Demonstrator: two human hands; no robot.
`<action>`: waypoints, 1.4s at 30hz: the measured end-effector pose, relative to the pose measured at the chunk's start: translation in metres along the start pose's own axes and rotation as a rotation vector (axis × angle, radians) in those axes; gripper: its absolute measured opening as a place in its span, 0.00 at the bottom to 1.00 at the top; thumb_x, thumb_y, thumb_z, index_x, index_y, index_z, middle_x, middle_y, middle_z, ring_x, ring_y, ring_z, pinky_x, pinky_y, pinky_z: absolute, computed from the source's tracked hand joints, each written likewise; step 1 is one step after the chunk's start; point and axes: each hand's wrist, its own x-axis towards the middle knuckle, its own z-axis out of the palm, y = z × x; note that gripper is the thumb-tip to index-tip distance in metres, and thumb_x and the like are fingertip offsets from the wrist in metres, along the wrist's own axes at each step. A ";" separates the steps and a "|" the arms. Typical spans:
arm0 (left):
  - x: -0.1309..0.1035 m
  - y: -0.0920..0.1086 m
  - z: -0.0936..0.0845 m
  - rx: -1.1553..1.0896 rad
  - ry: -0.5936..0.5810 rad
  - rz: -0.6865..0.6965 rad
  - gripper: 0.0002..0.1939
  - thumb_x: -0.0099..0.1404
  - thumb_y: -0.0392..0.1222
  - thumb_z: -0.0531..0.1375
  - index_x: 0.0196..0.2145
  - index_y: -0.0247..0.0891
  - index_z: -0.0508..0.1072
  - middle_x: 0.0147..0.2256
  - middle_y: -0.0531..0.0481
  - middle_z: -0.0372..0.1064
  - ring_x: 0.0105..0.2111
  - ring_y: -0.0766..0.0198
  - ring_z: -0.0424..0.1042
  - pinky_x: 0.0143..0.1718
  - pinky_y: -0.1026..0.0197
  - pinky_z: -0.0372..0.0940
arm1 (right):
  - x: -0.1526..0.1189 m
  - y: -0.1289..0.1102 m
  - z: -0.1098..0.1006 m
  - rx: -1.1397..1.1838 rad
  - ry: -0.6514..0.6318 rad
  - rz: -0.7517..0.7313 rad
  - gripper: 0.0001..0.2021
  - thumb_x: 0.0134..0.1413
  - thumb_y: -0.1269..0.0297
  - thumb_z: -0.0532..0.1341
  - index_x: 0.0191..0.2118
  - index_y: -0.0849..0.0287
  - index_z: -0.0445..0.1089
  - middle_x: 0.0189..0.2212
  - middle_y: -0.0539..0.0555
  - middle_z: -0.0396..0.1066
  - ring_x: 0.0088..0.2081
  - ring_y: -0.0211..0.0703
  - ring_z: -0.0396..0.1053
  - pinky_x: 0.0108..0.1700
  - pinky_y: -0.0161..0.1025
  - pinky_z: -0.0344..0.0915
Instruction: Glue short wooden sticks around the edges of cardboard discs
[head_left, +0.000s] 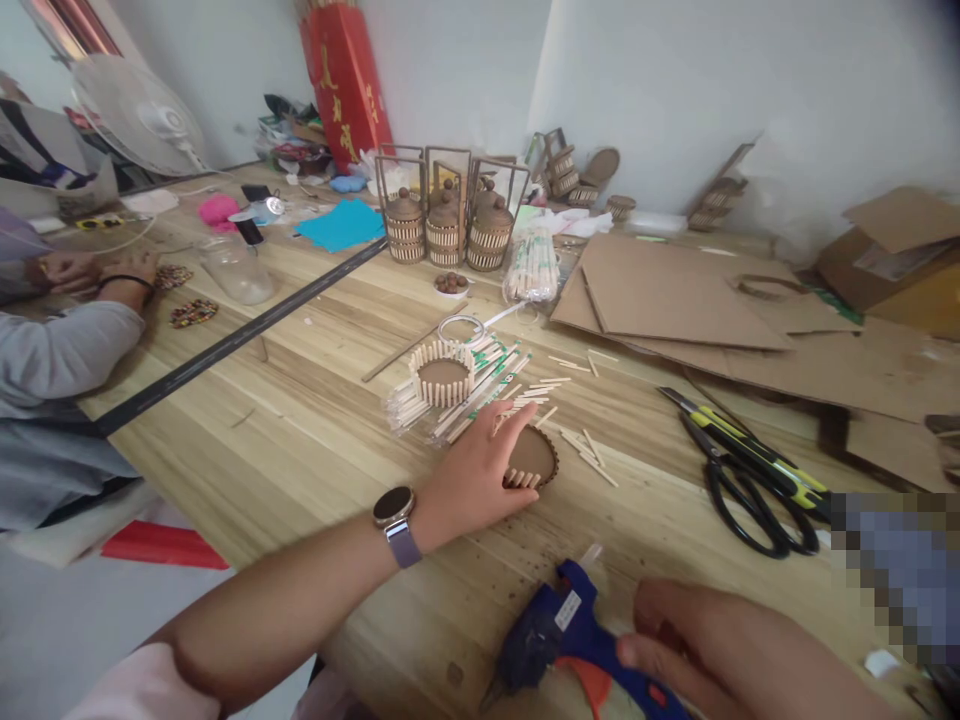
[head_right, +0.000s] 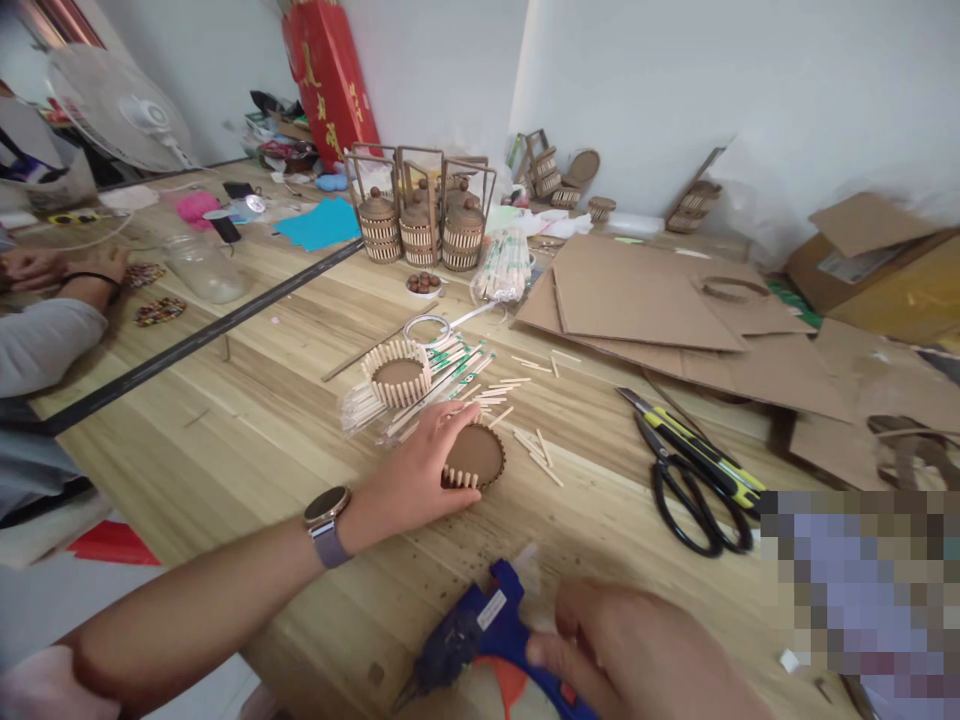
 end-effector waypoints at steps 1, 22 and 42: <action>0.000 0.000 0.000 0.005 -0.003 -0.005 0.49 0.52 0.37 0.69 0.64 0.46 0.46 0.61 0.38 0.50 0.63 0.46 0.53 0.62 0.40 0.52 | 0.005 0.002 -0.005 0.006 0.043 0.014 0.16 0.56 0.49 0.56 0.23 0.52 0.67 0.20 0.50 0.73 0.22 0.44 0.69 0.22 0.36 0.58; 0.001 0.000 0.000 -0.014 0.008 0.019 0.49 0.53 0.37 0.69 0.64 0.47 0.46 0.60 0.40 0.51 0.62 0.47 0.53 0.62 0.40 0.53 | 0.079 0.011 -0.020 -0.173 0.277 0.061 0.06 0.54 0.73 0.53 0.35 0.58 0.66 0.28 0.56 0.76 0.29 0.44 0.74 0.29 0.36 0.61; 0.001 0.000 0.000 -0.019 0.018 0.026 0.49 0.53 0.37 0.69 0.64 0.47 0.47 0.60 0.40 0.52 0.62 0.46 0.53 0.62 0.40 0.54 | 0.079 0.017 -0.005 -0.192 0.363 -0.065 0.14 0.51 0.77 0.53 0.43 0.61 0.68 0.37 0.62 0.76 0.33 0.48 0.75 0.33 0.38 0.64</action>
